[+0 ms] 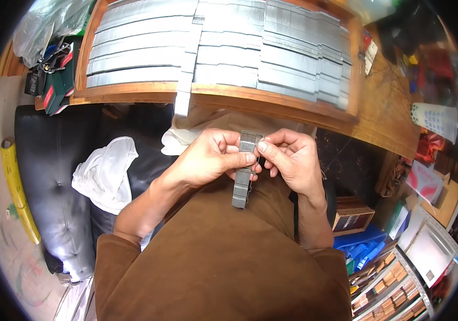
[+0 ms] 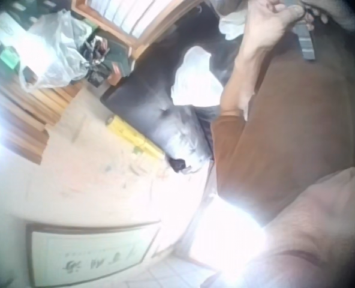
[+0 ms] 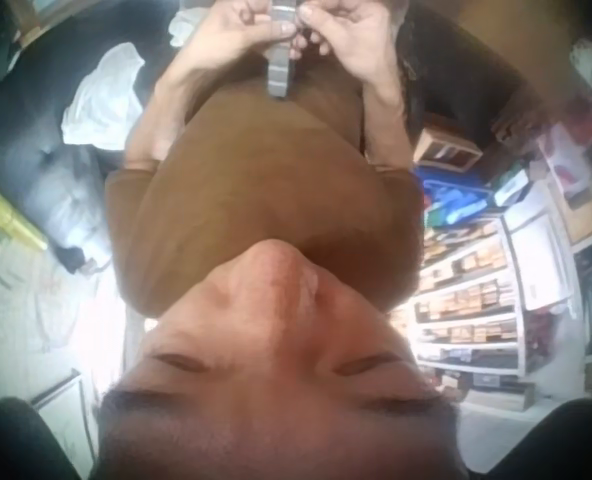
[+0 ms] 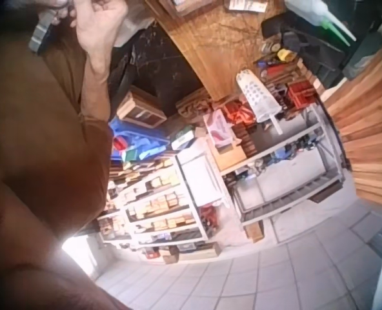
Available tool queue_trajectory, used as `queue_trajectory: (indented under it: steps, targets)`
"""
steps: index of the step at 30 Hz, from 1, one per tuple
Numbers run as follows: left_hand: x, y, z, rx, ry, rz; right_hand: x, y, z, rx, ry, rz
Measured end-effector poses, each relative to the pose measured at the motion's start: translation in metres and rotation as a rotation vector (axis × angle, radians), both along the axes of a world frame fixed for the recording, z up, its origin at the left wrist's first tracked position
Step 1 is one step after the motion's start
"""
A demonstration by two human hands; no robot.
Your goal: The person is assembling small, rectangular metal pieces into a larger, grid-like structure. They pick up individual pieces from a wooden tray and carefully interlock them with others already in place, building up the structure layer by layer.
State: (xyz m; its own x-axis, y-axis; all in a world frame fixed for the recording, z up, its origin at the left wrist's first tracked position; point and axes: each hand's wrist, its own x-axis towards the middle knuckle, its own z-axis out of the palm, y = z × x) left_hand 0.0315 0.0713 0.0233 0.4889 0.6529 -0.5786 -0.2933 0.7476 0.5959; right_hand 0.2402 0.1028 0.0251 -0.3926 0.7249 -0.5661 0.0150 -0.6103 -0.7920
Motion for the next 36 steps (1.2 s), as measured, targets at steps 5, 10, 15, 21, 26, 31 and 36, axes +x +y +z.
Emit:
queue_trajectory:
  steps: [5,10,15,21,26,31,36]
  targets:
    - [0.000,-0.002,-0.002,0.008,0.035,-0.027,-0.002,-0.002,-0.009,0.117,0.013,0.012]
    - [0.000,-0.001,0.001,0.007,0.008,-0.011,-0.003,0.000,-0.010,0.156,0.051,0.037]
    - [0.000,0.001,0.001,-0.005,-0.006,-0.004,0.002,0.003,-0.017,-0.013,0.150,0.034]
    - [-0.001,-0.002,-0.003,-0.012,-0.013,0.012,-0.003,0.001,-0.015,0.051,0.158,0.002]
    - [0.000,-0.001,0.000,0.032,0.018,0.004,-0.004,0.001,-0.013,0.056,0.134,0.020]
    - [-0.001,-0.002,0.002,0.051,0.080,-0.015,-0.005,0.004,-0.009,0.022,0.154,0.026]
    - [0.000,-0.001,0.004,0.043,0.068,-0.016,-0.004,0.004,-0.010,0.051,0.080,0.048]
